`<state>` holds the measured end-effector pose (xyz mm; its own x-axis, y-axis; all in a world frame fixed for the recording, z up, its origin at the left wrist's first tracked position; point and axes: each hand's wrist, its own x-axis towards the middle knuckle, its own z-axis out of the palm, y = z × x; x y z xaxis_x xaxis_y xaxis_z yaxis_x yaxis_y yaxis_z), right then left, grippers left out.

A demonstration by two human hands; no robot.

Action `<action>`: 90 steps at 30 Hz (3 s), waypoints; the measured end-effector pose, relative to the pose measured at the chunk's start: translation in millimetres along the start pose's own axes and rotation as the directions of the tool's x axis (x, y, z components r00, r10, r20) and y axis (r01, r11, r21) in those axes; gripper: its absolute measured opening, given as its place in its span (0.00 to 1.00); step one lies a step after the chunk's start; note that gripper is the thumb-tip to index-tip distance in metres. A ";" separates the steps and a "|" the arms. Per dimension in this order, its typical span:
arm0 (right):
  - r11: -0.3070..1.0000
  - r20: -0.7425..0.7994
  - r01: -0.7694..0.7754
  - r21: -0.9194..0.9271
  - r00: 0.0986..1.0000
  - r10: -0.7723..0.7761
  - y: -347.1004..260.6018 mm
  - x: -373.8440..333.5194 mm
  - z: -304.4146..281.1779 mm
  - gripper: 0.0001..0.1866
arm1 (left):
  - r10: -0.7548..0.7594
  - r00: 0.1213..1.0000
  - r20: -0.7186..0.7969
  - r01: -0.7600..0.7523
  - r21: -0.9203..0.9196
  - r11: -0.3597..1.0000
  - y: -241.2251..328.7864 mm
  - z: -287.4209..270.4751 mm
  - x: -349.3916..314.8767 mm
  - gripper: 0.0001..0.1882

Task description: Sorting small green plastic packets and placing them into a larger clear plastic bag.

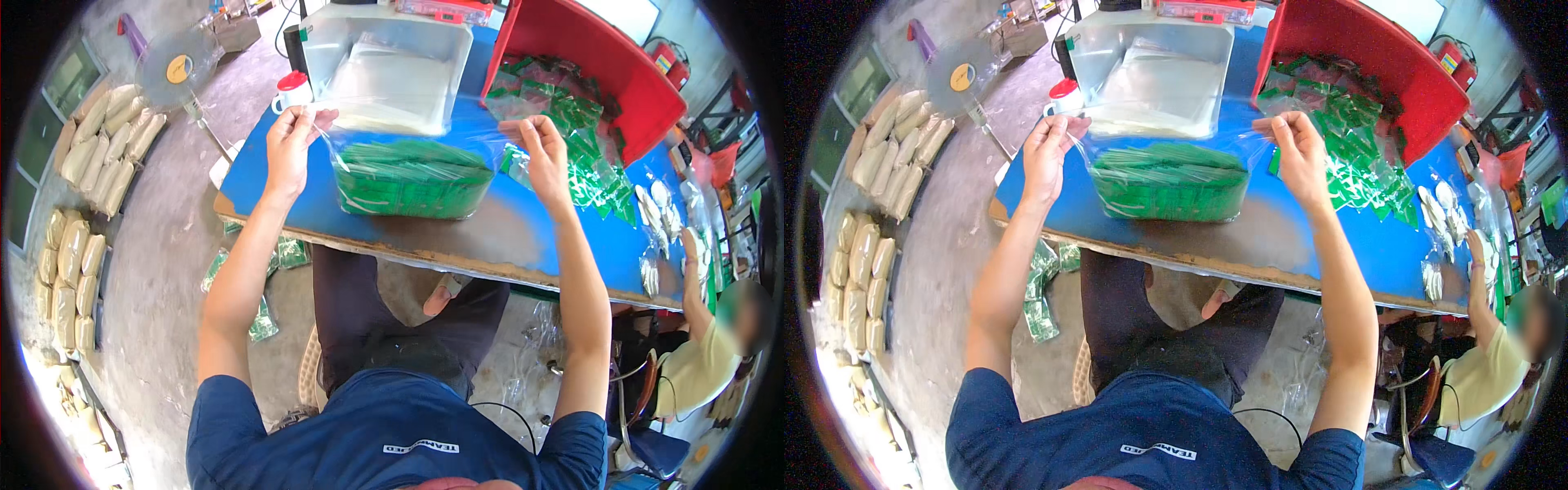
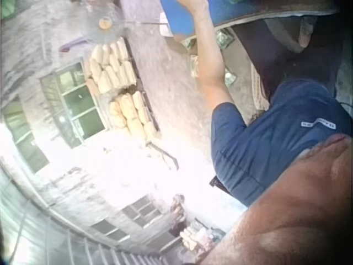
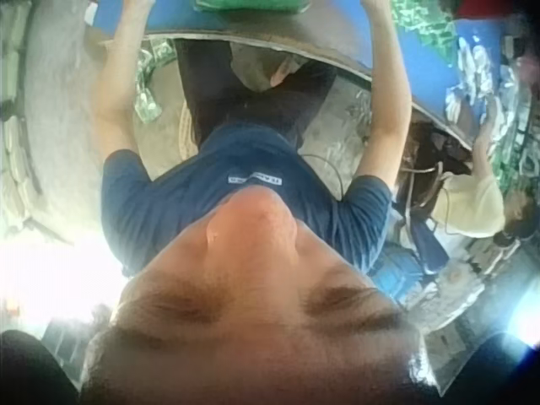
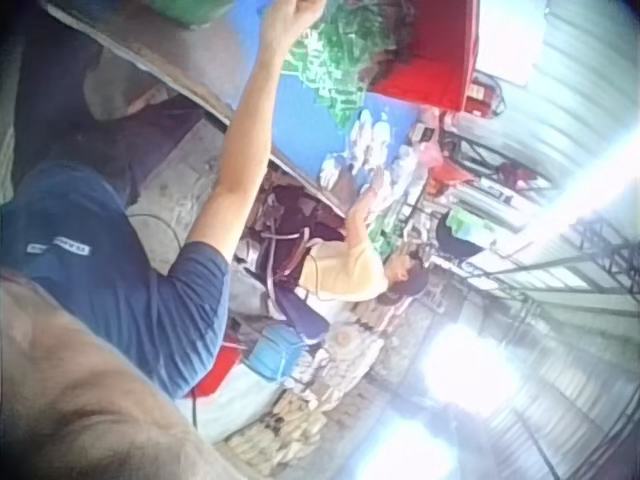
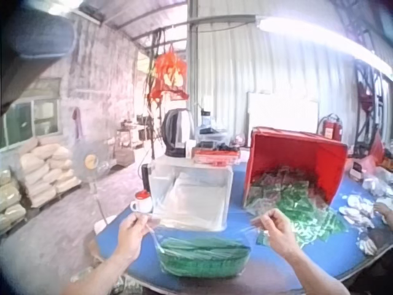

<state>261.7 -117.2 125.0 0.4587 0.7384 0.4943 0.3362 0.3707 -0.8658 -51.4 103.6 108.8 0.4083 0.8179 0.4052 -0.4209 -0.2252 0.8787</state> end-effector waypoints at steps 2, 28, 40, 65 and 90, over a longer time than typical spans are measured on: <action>1.000 -0.087 -0.016 0.017 0.996 0.018 -6.3 17.3 24.9 0.11 | 0.050 0.996 -0.080 -0.049 0.011 0.999 -0.7 17.5 11.0 0.11; 0.826 -0.213 -0.563 -0.024 0.810 0.546 69.7 -116.4 76.0 0.24 | 0.042 0.918 -0.395 0.176 0.500 0.848 -68.5 -8.4 -106.9 0.20; 0.662 -0.148 -0.616 -0.427 0.769 0.621 81.7 -99.6 52.4 0.23 | -0.096 0.967 -0.234 0.252 0.856 0.451 -57.6 -46.6 -85.4 0.17; 0.779 -0.234 -0.512 -0.362 0.859 0.455 61.0 -86.0 109.1 0.34 | -0.129 0.909 -0.397 0.273 0.332 0.903 -72.5 35.3 -228.7 0.34; 0.881 0.269 -0.466 0.078 0.861 0.431 -8.9 -137.6 122.2 0.06 | -0.364 0.699 -0.616 -0.110 -0.595 0.796 -52.4 -271.8 -249.5 0.22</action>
<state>95.1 -153.2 55.2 0.3191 0.9472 0.0312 0.0180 0.0269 -0.9995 -351.4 55.2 -106.9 -0.0604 0.9796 -0.1919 -0.8623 0.0456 0.5043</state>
